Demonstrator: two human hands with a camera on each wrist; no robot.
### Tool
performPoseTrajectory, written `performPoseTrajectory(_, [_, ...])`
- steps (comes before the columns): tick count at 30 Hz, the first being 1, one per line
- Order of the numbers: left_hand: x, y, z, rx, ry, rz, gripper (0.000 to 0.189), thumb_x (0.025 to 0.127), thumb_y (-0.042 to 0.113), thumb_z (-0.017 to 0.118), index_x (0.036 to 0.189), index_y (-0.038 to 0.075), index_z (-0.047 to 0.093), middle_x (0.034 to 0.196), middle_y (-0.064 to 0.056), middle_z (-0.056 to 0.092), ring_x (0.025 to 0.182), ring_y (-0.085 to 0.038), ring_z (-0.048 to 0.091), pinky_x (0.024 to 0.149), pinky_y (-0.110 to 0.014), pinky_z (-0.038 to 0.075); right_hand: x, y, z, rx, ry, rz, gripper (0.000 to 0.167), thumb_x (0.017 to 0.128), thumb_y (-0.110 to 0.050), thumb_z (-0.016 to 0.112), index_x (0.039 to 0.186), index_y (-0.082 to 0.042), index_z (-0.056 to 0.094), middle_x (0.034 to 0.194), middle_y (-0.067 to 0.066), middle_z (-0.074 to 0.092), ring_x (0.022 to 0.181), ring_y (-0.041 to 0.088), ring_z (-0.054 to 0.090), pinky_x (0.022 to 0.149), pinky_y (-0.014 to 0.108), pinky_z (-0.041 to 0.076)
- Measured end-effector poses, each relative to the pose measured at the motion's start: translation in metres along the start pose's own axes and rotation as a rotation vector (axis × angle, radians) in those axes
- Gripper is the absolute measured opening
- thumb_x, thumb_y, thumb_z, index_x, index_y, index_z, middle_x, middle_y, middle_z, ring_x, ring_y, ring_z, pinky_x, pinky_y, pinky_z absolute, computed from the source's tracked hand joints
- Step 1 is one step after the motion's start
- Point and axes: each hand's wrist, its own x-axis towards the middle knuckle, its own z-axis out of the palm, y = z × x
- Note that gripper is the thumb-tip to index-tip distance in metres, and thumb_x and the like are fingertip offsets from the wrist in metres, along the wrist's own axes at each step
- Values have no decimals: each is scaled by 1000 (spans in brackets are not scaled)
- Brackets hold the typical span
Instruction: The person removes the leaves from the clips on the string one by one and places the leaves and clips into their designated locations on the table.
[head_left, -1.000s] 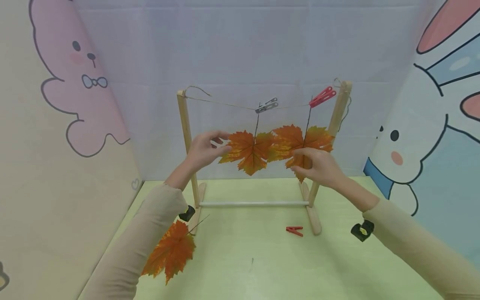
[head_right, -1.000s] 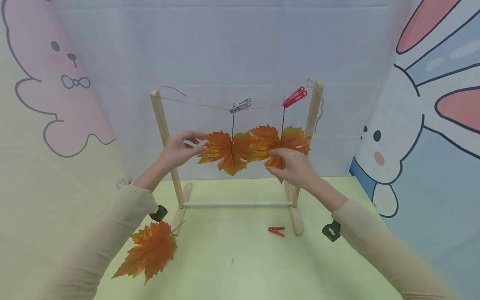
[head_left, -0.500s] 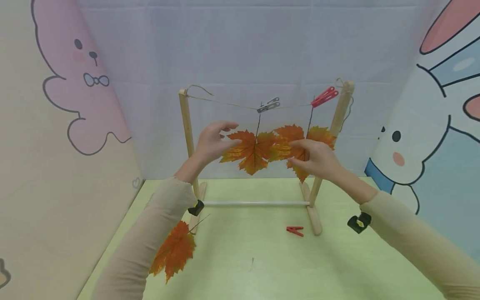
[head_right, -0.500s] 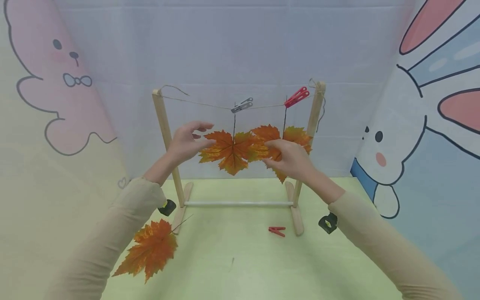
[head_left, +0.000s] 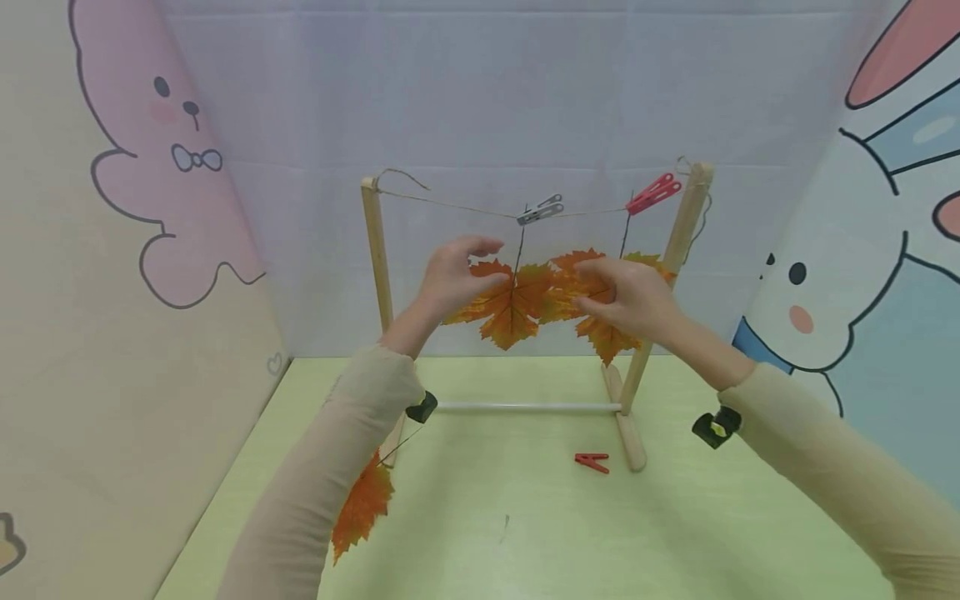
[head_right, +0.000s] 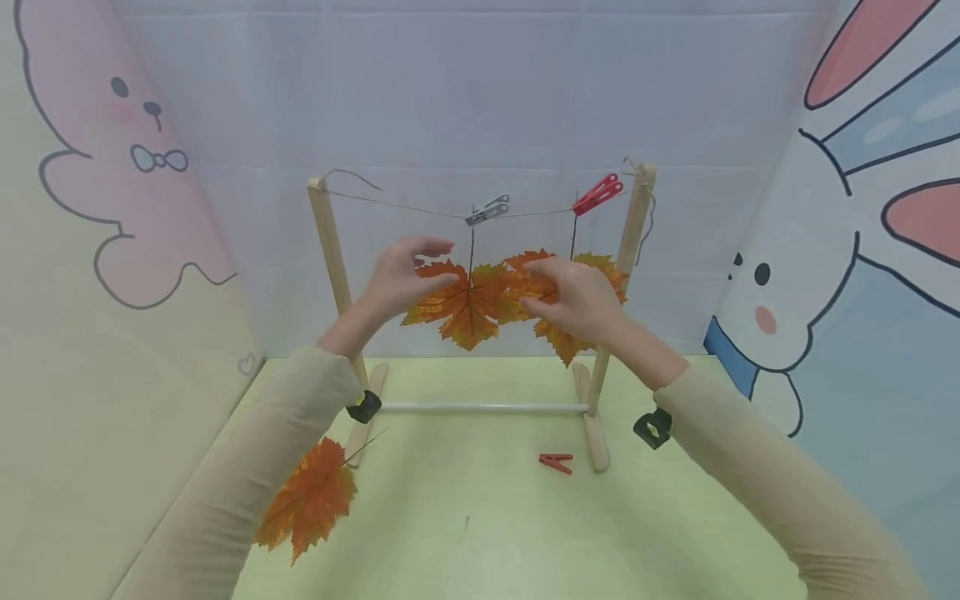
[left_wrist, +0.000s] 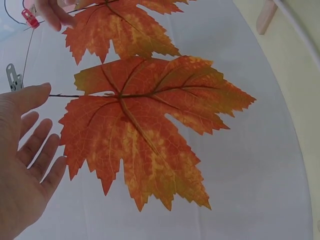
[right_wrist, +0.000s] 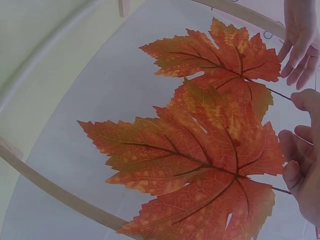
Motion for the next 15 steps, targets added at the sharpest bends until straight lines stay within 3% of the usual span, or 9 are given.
performPoseTrajectory(2, [2,2,3,3,-2,-1,42,81,19,69,120,10,58,118,-6,58,106,-19,53,86,-31,45,3,1,-1,-14,2,-8,36,76,-14,72,107,2,63,98,16,66,74,25,61,60,36,47])
performPoseTrajectory(6, [7,6,8,-24,-9,11,41,81,15,69,120,7,58,118,-8,58,106,-19,52,86,-28,46,10,1,-5,-11,4,12,37,77,-15,71,109,2,62,102,16,65,71,26,60,62,39,47])
performPoseTrajectory(10, [9,8,12,-52,-23,9,39,81,10,67,118,4,58,116,-9,59,106,-22,53,87,-28,45,17,1,-11,-4,16,50,38,79,-16,70,112,-1,61,100,13,65,59,19,53,55,30,43])
performPoseTrajectory(15, [12,8,15,-56,-36,-13,38,83,8,65,119,4,57,114,-9,59,105,-21,53,85,-26,46,29,2,-19,-3,118,45,33,78,-11,70,109,-2,63,98,12,66,48,10,40,45,21,31])
